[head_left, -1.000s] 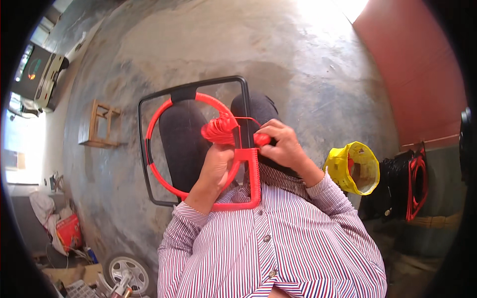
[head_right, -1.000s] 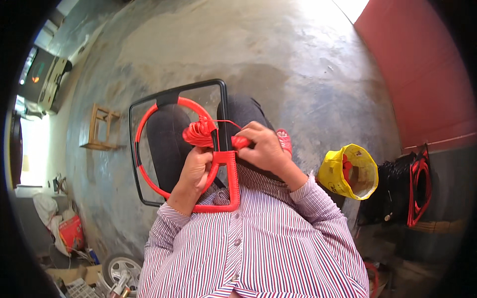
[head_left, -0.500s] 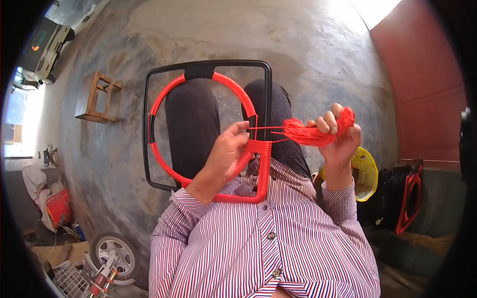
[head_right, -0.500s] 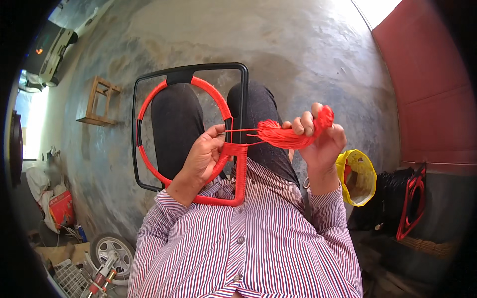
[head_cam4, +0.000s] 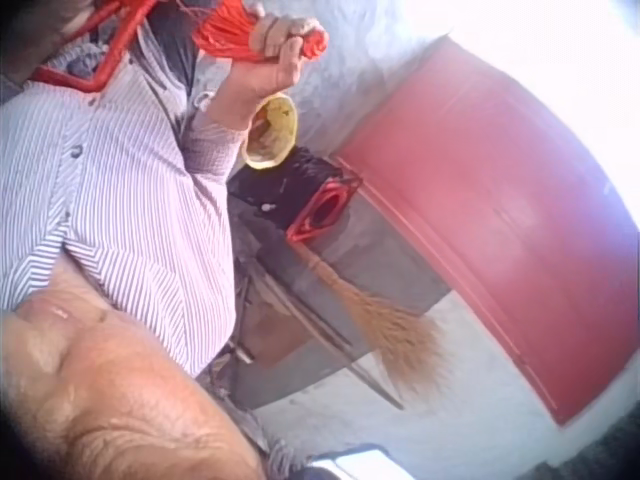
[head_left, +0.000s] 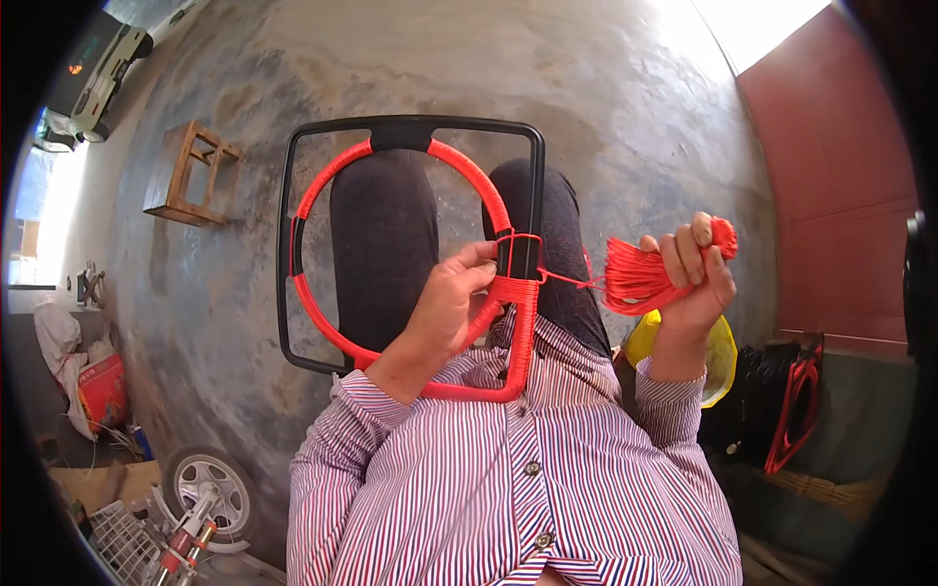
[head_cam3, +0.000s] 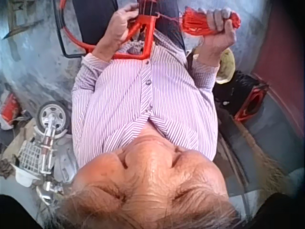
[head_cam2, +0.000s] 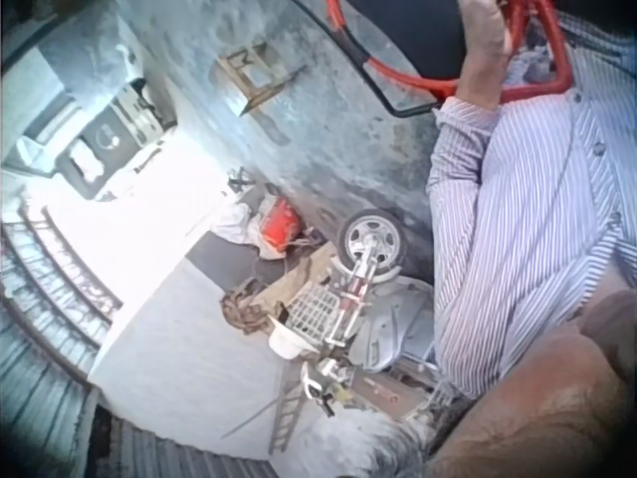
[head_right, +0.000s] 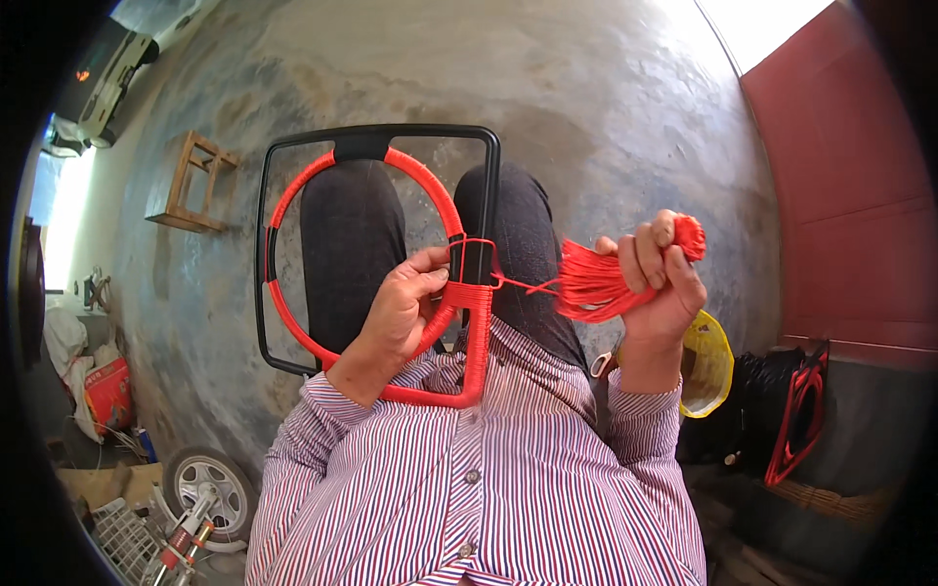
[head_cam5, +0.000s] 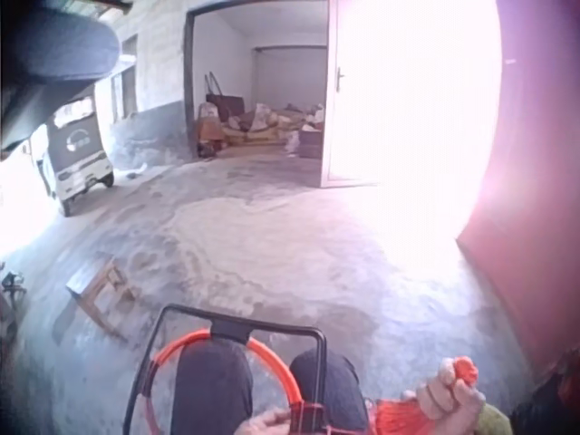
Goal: Winding red string or yarn repeatedly around a circular red plastic frame held in the hands.
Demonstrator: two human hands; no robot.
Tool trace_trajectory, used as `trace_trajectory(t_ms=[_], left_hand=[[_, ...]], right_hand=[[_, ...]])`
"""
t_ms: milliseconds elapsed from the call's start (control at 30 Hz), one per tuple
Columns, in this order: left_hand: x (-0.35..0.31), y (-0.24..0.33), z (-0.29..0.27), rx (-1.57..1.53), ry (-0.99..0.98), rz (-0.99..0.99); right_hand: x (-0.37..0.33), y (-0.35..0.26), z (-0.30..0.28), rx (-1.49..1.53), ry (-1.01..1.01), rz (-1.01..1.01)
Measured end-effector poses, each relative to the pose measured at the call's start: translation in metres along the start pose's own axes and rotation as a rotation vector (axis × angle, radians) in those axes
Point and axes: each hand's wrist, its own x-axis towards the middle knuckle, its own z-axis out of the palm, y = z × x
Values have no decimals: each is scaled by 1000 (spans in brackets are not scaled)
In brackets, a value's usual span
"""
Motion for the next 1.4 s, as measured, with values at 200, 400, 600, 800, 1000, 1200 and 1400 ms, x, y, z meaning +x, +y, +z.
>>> trace_trajectory(t_ms=[200,400,600,800,1000,1200,1400], left_hand=[[0,-3,1,112,-24,69],[0,-5,0,212,-9,67],[-3,-8,-16,225,-7,54],[-4,-8,-14,275,61,45],[0,-7,-20,386,120,19],[1,-7,-20,234,86,16],[2,-5,-18,66,91,5]], right_hand=[[-4,-42,-6,164,-54,-97],[-13,38,1,-705,79,309],[-6,60,19,-991,125,557],[-9,54,6,-585,213,499],[-15,59,26,-535,251,516],[-8,21,-3,-638,184,614],[-29,-92,-79,-879,633,99]])
